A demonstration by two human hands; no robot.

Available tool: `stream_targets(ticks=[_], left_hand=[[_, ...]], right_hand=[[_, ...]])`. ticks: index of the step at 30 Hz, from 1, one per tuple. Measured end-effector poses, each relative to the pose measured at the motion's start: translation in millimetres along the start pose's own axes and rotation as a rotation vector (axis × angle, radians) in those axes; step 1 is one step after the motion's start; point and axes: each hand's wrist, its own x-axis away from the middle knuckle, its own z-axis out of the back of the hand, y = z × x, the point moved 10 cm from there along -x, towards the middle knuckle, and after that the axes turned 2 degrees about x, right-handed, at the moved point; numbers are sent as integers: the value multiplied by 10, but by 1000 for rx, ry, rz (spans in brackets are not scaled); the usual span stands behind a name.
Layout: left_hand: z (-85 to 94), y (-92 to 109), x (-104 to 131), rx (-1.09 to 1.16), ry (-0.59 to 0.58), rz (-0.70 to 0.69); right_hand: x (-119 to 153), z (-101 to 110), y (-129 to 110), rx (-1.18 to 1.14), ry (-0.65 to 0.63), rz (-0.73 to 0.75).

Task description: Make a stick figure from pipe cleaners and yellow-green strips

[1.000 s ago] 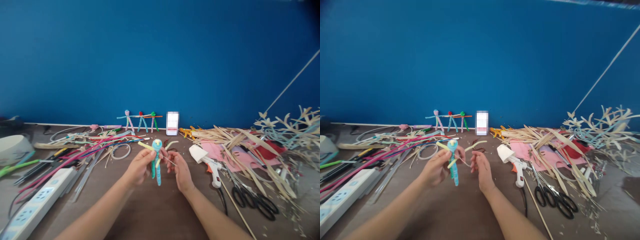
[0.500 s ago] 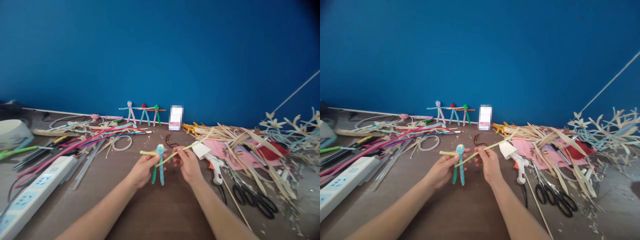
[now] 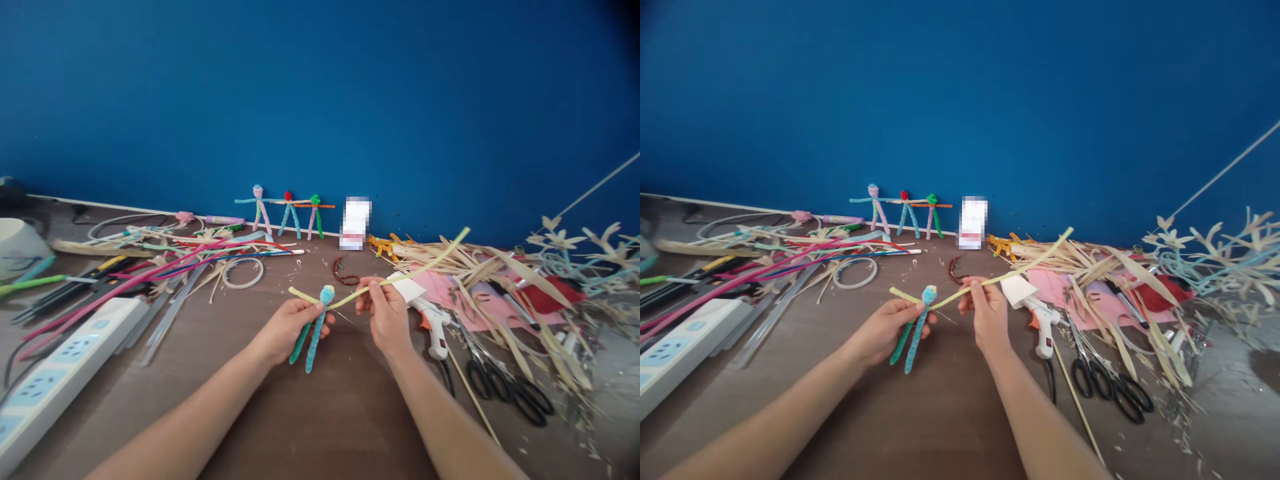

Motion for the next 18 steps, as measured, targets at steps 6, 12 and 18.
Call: stream_targets(ticks=[6,12,18], left_hand=[[27,-46,8,-56,39,42],[41,0,12,-161,68,-13],[44,49,2,-200,65,-87]], right_hand=[[1,-6,-26,-17,-16,5],[8,-53,65,150,-91,-67],[64,-180,-41,514,-207,57]])
